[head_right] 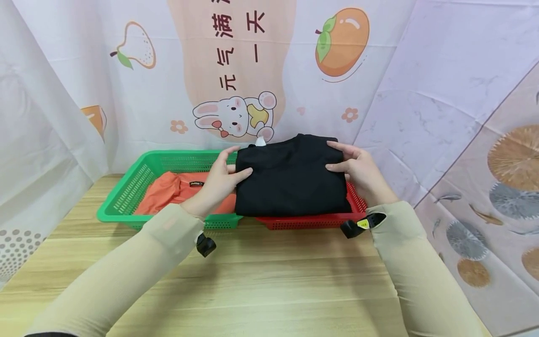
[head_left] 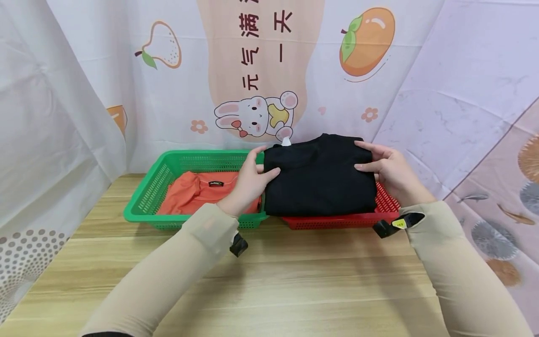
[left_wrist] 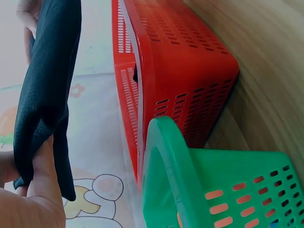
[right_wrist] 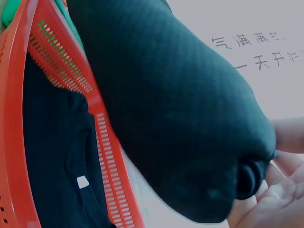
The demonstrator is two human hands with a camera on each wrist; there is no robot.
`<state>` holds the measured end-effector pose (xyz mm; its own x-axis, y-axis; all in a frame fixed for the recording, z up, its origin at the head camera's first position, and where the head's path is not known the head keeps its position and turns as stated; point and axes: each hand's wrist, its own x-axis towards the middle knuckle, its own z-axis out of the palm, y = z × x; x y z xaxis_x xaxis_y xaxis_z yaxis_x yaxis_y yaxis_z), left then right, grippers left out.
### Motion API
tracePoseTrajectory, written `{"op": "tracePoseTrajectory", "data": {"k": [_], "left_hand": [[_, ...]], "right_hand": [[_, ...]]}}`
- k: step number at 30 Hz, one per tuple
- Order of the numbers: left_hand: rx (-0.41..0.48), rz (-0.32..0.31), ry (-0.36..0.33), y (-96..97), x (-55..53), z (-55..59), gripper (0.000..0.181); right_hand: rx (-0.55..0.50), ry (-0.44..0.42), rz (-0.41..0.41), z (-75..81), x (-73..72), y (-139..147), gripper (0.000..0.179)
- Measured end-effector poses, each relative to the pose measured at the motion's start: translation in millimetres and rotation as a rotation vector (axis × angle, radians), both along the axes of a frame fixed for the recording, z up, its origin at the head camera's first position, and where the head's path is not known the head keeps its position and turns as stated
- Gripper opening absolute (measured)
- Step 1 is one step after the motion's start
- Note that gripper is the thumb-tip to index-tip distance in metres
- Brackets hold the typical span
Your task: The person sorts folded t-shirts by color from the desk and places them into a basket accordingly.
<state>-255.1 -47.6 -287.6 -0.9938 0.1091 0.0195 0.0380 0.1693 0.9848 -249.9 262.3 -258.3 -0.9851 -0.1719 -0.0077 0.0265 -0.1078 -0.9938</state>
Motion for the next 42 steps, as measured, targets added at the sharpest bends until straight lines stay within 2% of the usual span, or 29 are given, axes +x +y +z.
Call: {"op": "tracePoseTrajectory", "data": {"k": [4, 10, 13, 17, 20, 27, 30, 35, 42], "left_hand": [[-0.036, 0.009, -0.008, 4.0, -7.4, 2.0, 0.067], [-0.056, 0.016, 0.006, 5.2, -20.0, 2.4, 0.067], [-0.046, 0.021, 0.010, 7.8, -26.0, 1.1, 0.067], [0.012, 0.012, -0.008, 13.5, -31.5, -2.4, 0.068], [0.059, -0.002, -0.026, 16.5, -34.0, -7.2, 0.069], [0.119, -0.040, -0.003, 27.2, -38.2, -22.9, 0.070], [0.111, -0.045, 0.002, 32.8, -38.4, -26.8, 0.071], [0.050, 0.004, 0.032, 36.6, -40.0, -33.3, 0.071], [0.048, 0.027, 0.019, 39.1, -40.7, -39.4, 0.070]], "right_hand": [[0.061, 0.005, -0.054, -1.0, -4.5, 1.0, 0.068], [0.021, 0.008, -0.071, -2.9, -10.0, 3.1, 0.072], [0.031, 0.020, -0.091, -2.6, -13.3, 4.3, 0.072], [-0.007, 0.014, -0.113, -1.7, -18.8, 6.9, 0.073], [-0.018, -0.004, -0.134, -2.9, -22.8, 8.8, 0.075], [-0.004, -0.043, -0.216, -15.2, -28.9, 14.2, 0.073], [0.010, -0.051, -0.249, -23.4, -31.3, 13.9, 0.070], [0.037, -0.053, -0.272, -36.1, -34.0, 9.3, 0.067], [0.055, -0.022, -0.311, -44.1, -34.2, 7.0, 0.063]]}}
